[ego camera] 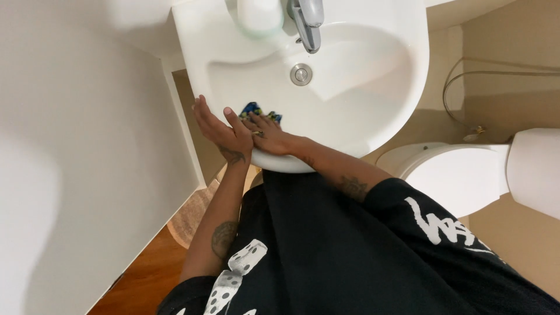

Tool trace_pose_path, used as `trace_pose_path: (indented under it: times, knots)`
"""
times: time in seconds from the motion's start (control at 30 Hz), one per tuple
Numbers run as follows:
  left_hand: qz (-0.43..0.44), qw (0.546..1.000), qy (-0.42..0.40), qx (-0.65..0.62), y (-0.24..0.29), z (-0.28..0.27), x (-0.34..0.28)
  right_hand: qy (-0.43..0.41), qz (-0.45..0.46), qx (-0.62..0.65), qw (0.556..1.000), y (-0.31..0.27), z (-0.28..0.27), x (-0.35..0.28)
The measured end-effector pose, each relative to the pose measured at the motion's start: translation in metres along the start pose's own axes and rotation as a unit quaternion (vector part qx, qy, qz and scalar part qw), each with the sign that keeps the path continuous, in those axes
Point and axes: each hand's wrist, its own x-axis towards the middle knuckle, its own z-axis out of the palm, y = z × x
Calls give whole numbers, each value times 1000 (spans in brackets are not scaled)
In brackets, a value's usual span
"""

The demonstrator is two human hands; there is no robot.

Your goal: The person sprays a cleaning solution onto a white bathroom sink, wipes the sink basin and faucet with a patterned cloth, rinses the cloth under running water, and wrings it out. The person then places the damp cloth on the sink ledge.

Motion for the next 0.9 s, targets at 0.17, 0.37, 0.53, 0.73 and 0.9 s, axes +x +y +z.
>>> trace_pose_path:
  times: [0.17, 0.37, 0.53, 0.73, 0.9]
  knots:
    - [28, 999, -35, -11, 7, -11, 6, 22, -186, -27, 982, 46, -58, -56]
    - [56, 996, -53, -55, 6, -14, 7, 167, 110, -451, 870, 184, -119, -90]
    - [70, 994, -83, -21, 3, -20, 8, 424, 168, -315, 832, 180, -91, 3]
    - [101, 992, -70, -37, 7, -18, 12, 365, 160, -111, 911, 101, -8, 121]
    - [80, 995, -55, -35, 12, -17, 13, 181, -47, -124, 975, 37, -4, 56]
